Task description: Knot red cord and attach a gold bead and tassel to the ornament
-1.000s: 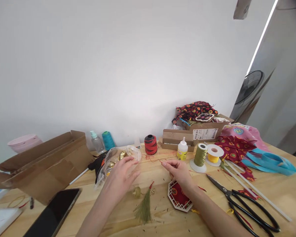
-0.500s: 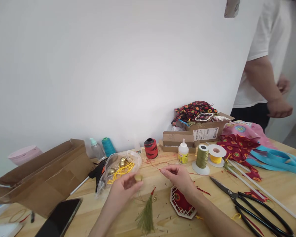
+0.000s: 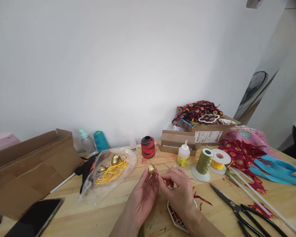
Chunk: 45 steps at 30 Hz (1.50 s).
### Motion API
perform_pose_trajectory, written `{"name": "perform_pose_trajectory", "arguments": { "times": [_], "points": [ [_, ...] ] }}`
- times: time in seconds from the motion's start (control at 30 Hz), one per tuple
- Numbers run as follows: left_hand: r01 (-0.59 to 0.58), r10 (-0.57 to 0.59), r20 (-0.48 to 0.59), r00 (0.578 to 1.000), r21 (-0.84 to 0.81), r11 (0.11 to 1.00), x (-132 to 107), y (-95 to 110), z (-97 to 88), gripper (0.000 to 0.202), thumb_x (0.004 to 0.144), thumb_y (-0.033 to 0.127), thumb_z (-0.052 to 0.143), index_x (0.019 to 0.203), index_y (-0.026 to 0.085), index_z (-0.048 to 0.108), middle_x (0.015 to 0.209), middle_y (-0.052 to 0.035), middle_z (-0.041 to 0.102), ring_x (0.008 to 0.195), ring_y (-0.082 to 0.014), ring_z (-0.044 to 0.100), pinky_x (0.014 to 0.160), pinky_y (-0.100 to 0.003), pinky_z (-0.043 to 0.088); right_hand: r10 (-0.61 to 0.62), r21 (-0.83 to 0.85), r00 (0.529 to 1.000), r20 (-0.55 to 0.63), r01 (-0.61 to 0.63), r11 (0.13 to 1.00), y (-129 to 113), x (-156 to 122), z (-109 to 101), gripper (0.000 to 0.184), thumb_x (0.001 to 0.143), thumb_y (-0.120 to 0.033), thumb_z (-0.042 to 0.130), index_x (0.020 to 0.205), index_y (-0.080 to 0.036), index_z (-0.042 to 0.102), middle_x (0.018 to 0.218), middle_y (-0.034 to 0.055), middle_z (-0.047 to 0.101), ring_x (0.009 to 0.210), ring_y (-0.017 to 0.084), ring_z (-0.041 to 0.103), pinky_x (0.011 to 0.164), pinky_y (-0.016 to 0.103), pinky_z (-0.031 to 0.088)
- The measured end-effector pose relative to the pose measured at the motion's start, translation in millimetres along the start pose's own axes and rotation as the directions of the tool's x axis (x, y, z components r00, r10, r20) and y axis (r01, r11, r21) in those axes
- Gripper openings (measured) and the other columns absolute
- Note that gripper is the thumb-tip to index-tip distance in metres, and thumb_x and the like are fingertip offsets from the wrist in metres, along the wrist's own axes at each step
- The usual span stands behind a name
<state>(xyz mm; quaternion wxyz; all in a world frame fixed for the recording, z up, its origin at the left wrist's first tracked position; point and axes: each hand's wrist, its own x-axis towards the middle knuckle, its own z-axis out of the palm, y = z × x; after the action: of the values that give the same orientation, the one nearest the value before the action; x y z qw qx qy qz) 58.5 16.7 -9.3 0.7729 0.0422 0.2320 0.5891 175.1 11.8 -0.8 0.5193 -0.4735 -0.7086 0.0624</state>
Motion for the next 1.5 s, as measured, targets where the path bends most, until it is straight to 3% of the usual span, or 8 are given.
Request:
{"name": "perform_pose_trajectory", "arguments": {
  "times": [0.2, 0.43, 1.13, 1.37, 1.5],
  "points": [
    [-0.04, 0.041, -0.021, 0.999, 0.009, 0.999, -1, -2, 3.5, 0.024, 0.083, 0.004, 0.041, 0.076, 0.008, 0.064, 0.074, -0.0095, 0.068, 0.071, -0.0143, 0.065, 0.067, -0.025, 0.054, -0.051, -0.053, 0.998, -0.038, 0.049, 0.997, 1, 0, -1, 0.019, 0.07, -0.016, 0.053, 0.051, -0.018, 0.056, 0.046, -0.0056, 0.045, 0.045, 0.008, 0.042, 0.07, 0.029, 0.035],
    [-0.059, 0.059, 0.0, 0.998, 0.056, 0.997, -3, -2, 3.9, 0.022, 0.081, 0.005, 0.044, 0.074, 0.008, 0.064, 0.073, -0.0096, 0.068, 0.071, -0.0147, 0.064, 0.069, -0.026, 0.053, 0.006, -0.003, 1.0, 0.006, -0.006, 1.0, 1, 0, 1, 0.018, 0.069, -0.016, 0.054, 0.051, -0.018, 0.055, 0.047, -0.0045, 0.045, 0.047, 0.01, 0.042, 0.061, 0.027, 0.034],
    [-0.075, 0.062, 0.102, 0.993, 0.127, 0.989, -3, 0, -0.5, 0.013, 0.079, 0.008, 0.051, 0.077, 0.01, 0.063, 0.075, -0.0067, 0.066, 0.072, -0.0143, 0.061, 0.07, -0.028, 0.05, 0.051, 0.016, 0.998, 0.046, -0.052, 0.999, 2, 0, 1, 0.018, 0.07, -0.016, 0.055, 0.053, -0.018, 0.058, 0.047, -0.0033, 0.047, 0.048, 0.011, 0.043, 0.061, 0.028, 0.036],
    [-0.124, 0.103, 0.108, 0.989, 0.218, 0.968, -4, 2, 1.0, 0.007, 0.071, 0.011, 0.063, 0.078, 0.011, 0.065, 0.076, -0.0043, 0.067, 0.071, -0.0121, 0.061, 0.069, -0.023, 0.05, 0.075, 0.202, 0.989, 0.126, -0.1, 0.974, 6, -2, 0, 0.016, 0.077, -0.018, 0.052, 0.075, -0.018, 0.067, 0.062, 0.0019, 0.055, 0.058, 0.013, 0.051, 0.054, 0.024, 0.041],
    [-0.154, 0.131, 0.099, 0.986, 0.292, 0.944, -5, 3, 0.6, 0.013, 0.068, 0.009, 0.066, 0.081, 0.012, 0.066, 0.078, -0.0035, 0.068, 0.07, -0.0094, 0.061, 0.069, -0.019, 0.049, 0.103, 0.228, 0.983, 0.15, -0.135, 0.964, 12, -2, 2, 0.015, 0.077, -0.019, 0.053, 0.081, -0.019, 0.068, 0.06, 0.0001, 0.052, 0.055, 0.012, 0.05, 0.051, 0.023, 0.041]
  ]
}}
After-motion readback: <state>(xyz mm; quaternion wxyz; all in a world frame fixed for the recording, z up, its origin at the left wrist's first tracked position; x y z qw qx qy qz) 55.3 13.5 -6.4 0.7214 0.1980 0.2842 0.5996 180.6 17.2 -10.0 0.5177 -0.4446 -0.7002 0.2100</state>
